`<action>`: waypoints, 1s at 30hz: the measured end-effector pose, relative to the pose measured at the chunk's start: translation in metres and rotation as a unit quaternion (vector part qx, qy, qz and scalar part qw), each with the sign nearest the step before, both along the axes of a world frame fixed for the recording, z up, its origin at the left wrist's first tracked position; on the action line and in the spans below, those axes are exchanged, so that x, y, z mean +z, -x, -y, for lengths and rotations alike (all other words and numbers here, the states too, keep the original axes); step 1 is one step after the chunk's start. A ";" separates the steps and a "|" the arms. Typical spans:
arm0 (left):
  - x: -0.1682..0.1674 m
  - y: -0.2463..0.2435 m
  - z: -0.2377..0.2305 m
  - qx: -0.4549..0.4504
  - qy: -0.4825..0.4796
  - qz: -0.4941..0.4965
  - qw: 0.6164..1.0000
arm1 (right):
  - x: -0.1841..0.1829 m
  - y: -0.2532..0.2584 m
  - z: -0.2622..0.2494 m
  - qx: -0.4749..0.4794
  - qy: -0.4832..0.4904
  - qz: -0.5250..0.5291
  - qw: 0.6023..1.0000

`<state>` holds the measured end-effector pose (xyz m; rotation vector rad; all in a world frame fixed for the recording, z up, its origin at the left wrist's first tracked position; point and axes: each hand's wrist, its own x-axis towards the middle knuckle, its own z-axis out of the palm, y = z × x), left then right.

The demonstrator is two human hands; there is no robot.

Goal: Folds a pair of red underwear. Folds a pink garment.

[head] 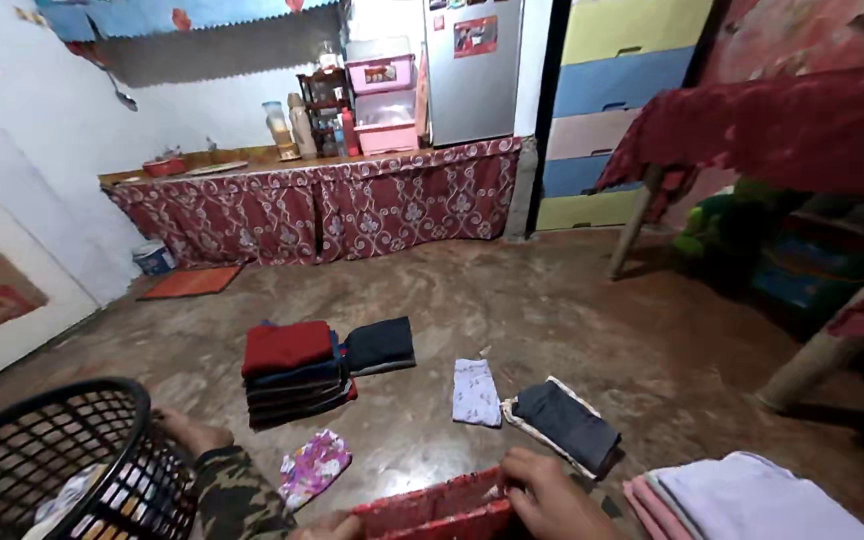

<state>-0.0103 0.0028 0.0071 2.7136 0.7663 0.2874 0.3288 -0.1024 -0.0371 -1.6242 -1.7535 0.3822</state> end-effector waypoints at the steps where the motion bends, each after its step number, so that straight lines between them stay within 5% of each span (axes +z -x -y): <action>1: 0.002 0.003 -0.001 0.007 -0.029 0.025 0.999 | 0.002 -0.002 0.001 0.020 -0.036 -0.003 0.999; 6: 0.006 0.016 -0.017 0.021 -0.094 0.101 0.990 | 0.015 -0.008 0.001 0.143 -0.082 -0.037 0.986; 10: 0.019 0.020 -0.017 0.050 -0.049 0.123 0.990 | 0.019 -0.005 -0.004 0.084 -0.121 0.030 0.989; 14: 0.027 0.018 -0.015 0.021 -0.051 0.128 0.990 | 0.025 -0.005 -0.006 0.157 -0.130 -0.073 0.976; 18: 0.025 0.024 -0.019 -0.002 -0.031 0.082 0.996 | 0.025 0.003 -0.009 0.073 -0.094 -0.038 0.992; 24: 0.023 0.027 -0.018 0.050 -0.027 0.122 0.991 | 0.016 0.007 -0.016 0.081 -0.126 -0.090 0.985; 30: 0.024 0.017 -0.008 0.102 -0.164 0.111 0.975 | 0.029 0.029 -0.009 0.012 -0.182 -0.002 0.983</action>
